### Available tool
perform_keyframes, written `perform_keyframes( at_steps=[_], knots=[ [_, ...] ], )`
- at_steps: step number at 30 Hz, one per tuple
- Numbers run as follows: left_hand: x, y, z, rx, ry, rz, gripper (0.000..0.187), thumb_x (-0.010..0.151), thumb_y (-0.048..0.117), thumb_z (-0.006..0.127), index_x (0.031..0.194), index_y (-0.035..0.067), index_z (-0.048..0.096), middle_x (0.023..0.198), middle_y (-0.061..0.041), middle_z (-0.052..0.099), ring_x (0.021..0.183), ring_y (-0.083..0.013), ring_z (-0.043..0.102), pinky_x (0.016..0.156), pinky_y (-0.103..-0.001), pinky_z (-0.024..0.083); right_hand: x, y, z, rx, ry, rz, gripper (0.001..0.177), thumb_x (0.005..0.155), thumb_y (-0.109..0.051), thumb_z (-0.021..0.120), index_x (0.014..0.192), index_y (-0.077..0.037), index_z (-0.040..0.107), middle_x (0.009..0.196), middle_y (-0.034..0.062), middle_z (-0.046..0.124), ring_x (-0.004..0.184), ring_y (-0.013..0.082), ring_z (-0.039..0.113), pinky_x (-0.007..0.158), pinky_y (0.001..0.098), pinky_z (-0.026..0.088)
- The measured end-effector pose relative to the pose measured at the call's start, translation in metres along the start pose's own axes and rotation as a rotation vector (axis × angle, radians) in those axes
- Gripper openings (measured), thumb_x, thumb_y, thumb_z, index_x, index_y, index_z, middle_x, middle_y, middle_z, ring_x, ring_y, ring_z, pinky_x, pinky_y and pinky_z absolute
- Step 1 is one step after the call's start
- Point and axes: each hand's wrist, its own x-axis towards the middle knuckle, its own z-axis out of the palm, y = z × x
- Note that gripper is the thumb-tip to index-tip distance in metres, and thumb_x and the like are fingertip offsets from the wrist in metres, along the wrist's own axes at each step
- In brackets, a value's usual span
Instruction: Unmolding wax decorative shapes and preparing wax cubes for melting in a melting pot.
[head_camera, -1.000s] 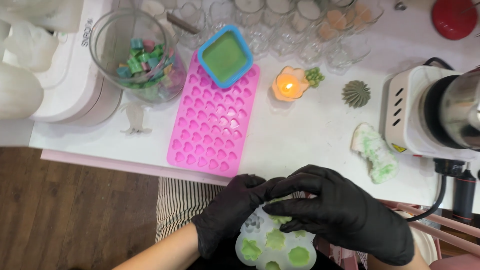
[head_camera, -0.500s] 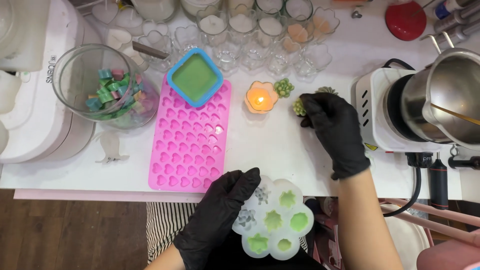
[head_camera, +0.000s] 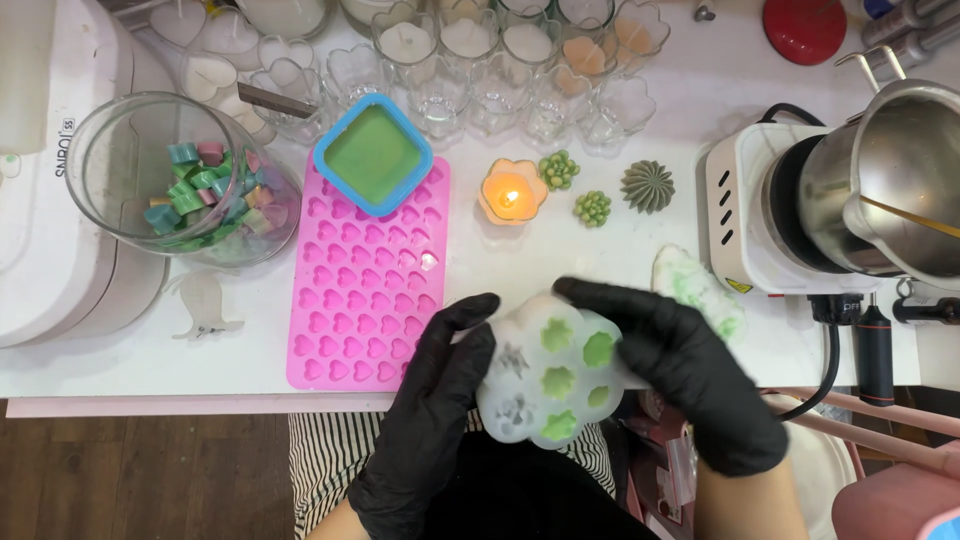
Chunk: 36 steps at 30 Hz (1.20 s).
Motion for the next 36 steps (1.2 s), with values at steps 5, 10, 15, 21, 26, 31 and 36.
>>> perform_keyframes(
  at_steps=[5,10,15,21,26,31,36],
  knots=[
    [-0.004,0.021,0.004,0.11,-0.179,0.031,0.04,0.096,0.028,0.063,0.13,0.008,0.066,0.113,-0.005,0.073,0.104,-0.0123,0.066,0.091,-0.029,0.054,-0.015,0.021,0.02,0.166,-0.091,0.14,0.051,0.078,0.003,0.076,0.129,0.0,0.069,0.129,0.0094,0.074,0.116,0.0182,0.068,0.098,0.0341,0.056],
    [-0.009,0.018,0.008,0.656,-0.021,0.079,0.038,0.088,0.045,0.069,0.102,0.009,0.07,0.084,-0.001,0.068,0.078,-0.0114,0.065,0.071,-0.029,0.052,-0.026,0.032,0.034,0.141,-0.194,0.141,0.053,0.073,-0.001,0.082,0.124,-0.001,0.068,0.124,0.0067,0.075,0.113,0.0188,0.069,0.097,0.0352,0.057],
    [-0.009,-0.019,-0.012,0.21,-0.155,-0.097,0.034,0.089,0.039,0.073,0.087,0.005,0.067,0.074,0.0,0.061,0.068,-0.0108,0.057,0.062,-0.029,0.047,-0.039,0.058,0.033,0.168,-0.171,0.285,0.062,0.062,0.005,0.087,0.121,0.0,0.069,0.115,0.009,0.076,0.107,0.0216,0.071,0.093,0.039,0.06],
    [-0.023,-0.017,-0.015,-0.193,-0.292,-0.232,0.022,0.088,0.025,0.079,0.084,0.007,0.068,0.079,0.005,0.063,0.075,-0.0048,0.057,0.067,-0.023,0.047,-0.06,0.104,0.022,0.33,-0.282,0.252,0.067,0.059,0.005,0.087,0.123,0.002,0.066,0.12,0.011,0.073,0.117,0.0235,0.067,0.103,0.0423,0.053],
    [-0.023,-0.032,-0.02,-0.2,-0.358,-0.278,0.02,0.089,0.022,0.081,0.086,0.005,0.07,0.081,0.003,0.066,0.076,-0.0048,0.058,0.068,-0.023,0.048,-0.068,0.122,0.013,0.283,-0.286,0.226,0.076,0.055,0.004,0.088,0.127,0.001,0.063,0.123,0.0109,0.071,0.121,0.0239,0.063,0.109,0.0419,0.048],
    [-0.024,-0.028,-0.017,-0.227,-0.417,-0.271,0.017,0.09,0.021,0.078,0.089,0.005,0.071,0.084,0.004,0.068,0.079,-0.0043,0.06,0.072,-0.023,0.05,-0.072,0.1,0.013,0.354,-0.292,0.234,0.077,0.057,0.006,0.084,0.13,0.003,0.06,0.127,0.0123,0.068,0.125,0.0262,0.061,0.107,0.0429,0.048],
    [-0.026,-0.018,-0.015,-0.161,-0.374,-0.25,0.021,0.091,0.024,0.078,0.087,0.004,0.072,0.082,0.004,0.067,0.079,-0.004,0.059,0.071,-0.023,0.049,-0.067,0.076,0.03,0.358,-0.24,0.357,0.077,0.062,0.003,0.079,0.136,0.0,0.056,0.132,0.0114,0.067,0.127,0.0253,0.06,0.104,0.042,0.048]
  ],
)
